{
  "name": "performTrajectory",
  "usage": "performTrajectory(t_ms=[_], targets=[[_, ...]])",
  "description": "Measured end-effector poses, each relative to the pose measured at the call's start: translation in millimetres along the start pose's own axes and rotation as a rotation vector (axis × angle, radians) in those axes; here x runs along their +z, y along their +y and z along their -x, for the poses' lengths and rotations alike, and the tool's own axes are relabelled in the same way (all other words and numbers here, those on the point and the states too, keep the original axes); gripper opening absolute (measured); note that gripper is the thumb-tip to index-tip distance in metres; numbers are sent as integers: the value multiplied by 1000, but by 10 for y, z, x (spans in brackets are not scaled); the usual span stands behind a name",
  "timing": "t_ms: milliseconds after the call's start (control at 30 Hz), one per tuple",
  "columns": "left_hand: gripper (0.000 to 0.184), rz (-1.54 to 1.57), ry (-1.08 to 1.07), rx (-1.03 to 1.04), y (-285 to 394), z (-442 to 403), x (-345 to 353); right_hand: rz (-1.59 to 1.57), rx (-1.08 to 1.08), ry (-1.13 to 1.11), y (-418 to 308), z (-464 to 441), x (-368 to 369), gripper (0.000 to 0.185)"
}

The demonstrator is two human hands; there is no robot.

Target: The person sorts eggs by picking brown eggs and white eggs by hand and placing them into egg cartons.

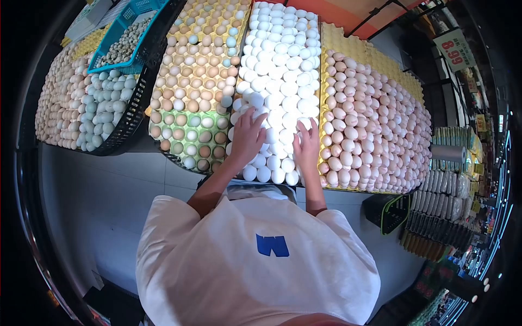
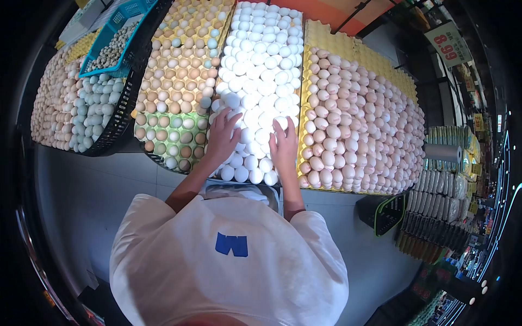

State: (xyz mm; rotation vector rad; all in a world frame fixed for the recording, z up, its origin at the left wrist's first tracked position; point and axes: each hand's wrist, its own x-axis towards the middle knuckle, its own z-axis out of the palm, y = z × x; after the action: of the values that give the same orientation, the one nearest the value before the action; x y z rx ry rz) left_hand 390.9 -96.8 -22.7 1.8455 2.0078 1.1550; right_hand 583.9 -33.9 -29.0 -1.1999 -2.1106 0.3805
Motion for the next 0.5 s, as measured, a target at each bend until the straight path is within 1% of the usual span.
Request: performTrajectory(t_ms=[100, 167, 233, 300, 400, 500], targets=[[46, 25, 5, 20, -28, 40, 27, 49, -28, 41, -23, -19, -4, 41], [44, 45, 55, 16, -31, 55, 42, 26, 5, 12, -35, -20, -4, 42], [43, 73, 51, 17, -55, 38, 41, 56, -8, 20, -45, -28, -13, 43], [42, 101, 52, 16, -73, 42, 65, 6, 14, -3, -9, -9, -7, 44], [40, 220, 61, -9, -109, -3, 84, 17, 40, -16, 4, -30, -14, 44], [39, 236, 67, 2, -117, 0, 109, 52, 23, -21, 2, -22, -12, 45]])
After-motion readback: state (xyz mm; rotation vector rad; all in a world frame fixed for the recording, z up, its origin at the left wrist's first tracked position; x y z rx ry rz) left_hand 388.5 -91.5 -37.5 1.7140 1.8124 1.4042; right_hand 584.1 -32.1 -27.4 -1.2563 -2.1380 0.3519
